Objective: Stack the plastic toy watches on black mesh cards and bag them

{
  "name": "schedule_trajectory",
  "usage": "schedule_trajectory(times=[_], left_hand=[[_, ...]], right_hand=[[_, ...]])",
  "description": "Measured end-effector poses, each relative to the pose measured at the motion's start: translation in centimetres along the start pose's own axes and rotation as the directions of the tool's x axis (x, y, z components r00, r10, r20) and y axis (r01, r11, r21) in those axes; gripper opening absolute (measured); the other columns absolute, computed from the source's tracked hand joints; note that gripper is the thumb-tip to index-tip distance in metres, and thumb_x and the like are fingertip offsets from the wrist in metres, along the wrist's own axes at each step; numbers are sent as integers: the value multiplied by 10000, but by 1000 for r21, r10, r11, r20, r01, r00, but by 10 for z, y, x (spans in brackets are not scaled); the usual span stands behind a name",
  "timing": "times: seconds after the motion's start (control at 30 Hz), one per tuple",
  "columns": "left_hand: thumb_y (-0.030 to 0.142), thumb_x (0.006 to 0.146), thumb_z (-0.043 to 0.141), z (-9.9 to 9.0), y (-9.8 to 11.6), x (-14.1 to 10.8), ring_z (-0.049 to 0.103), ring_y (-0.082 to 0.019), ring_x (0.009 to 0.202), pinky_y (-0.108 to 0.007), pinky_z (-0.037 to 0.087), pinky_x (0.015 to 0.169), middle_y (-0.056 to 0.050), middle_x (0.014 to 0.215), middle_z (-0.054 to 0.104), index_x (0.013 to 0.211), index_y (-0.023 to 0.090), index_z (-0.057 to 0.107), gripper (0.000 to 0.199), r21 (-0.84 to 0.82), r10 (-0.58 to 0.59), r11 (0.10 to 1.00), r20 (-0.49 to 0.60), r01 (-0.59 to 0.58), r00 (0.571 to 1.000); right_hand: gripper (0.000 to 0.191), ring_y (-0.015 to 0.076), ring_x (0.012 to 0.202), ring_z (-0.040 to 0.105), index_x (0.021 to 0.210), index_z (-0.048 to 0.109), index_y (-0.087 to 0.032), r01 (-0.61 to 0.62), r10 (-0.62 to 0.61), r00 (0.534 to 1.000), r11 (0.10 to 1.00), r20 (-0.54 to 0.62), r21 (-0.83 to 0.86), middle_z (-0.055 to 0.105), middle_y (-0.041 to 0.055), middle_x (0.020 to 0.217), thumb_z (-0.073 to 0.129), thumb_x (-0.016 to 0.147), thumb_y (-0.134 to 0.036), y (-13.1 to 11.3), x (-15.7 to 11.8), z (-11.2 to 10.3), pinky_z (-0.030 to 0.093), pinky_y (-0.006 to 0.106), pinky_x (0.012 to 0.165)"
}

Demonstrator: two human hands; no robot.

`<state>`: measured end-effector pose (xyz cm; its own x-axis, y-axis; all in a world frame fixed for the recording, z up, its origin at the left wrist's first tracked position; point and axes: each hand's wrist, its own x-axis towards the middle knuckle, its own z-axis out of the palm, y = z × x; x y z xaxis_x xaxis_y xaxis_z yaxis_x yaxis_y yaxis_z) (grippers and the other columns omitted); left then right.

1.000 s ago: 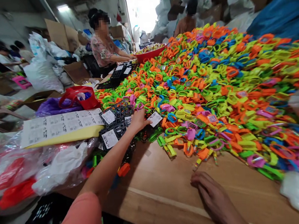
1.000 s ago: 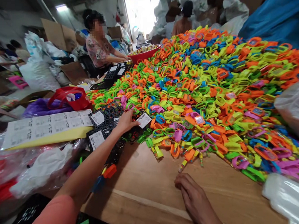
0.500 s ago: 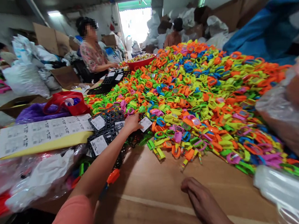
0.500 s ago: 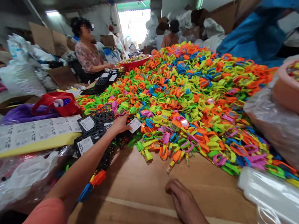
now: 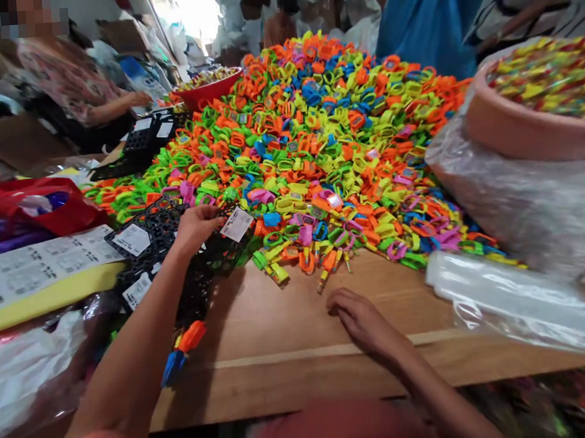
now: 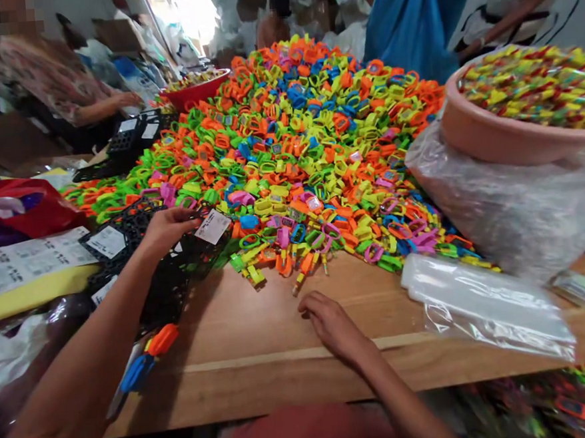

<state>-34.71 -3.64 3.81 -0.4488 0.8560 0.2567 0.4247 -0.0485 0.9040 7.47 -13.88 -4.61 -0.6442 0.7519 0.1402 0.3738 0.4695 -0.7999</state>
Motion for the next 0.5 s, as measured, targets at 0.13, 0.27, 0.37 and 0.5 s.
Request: schedule_trajectory(times=[0.13,0.27,0.37,0.5], left_hand=[[303,670,897,-23,23,2,498,-116,624,-261,428,605,6,666,627,794,132,684,300,-87,38,995,-127,-49,991],[385,695,877,-45,51,-8,460,-97,635,-237,422,616,44,671,555,772,175,614,345,-143,146,967,-363,-210,920],[401,643,908,-46,66,-32,456,-90,639,-220,414,624,54,673,530,746,179,616,381,-244,159,928,-423,-282,892],[404,663,907,-21,73,-83,550,-102,695,-217,460,679,32,757,624,853,176,687,369,-381,-1,919,-271,-106,963]], right_hand=[[246,196,869,664,967,659,-218,-49,50,998,999,-46,18,674,64,946,426,974,-138,6,-3,-10,533,307,784],[244,204,853,681,952,680,-219,-48,49,998,998,-37,36,690,68,943,441,1002,-224,15,-4,-8,549,314,775],[252,206,848,684,944,690,-215,-56,58,998,996,-24,71,698,67,931,464,1021,-295,13,2,0,549,317,778],[291,236,1021,678,1201,651,-234,-108,150,975,966,-166,236,700,90,1136,580,998,-429,-12,25,9,552,358,894]])
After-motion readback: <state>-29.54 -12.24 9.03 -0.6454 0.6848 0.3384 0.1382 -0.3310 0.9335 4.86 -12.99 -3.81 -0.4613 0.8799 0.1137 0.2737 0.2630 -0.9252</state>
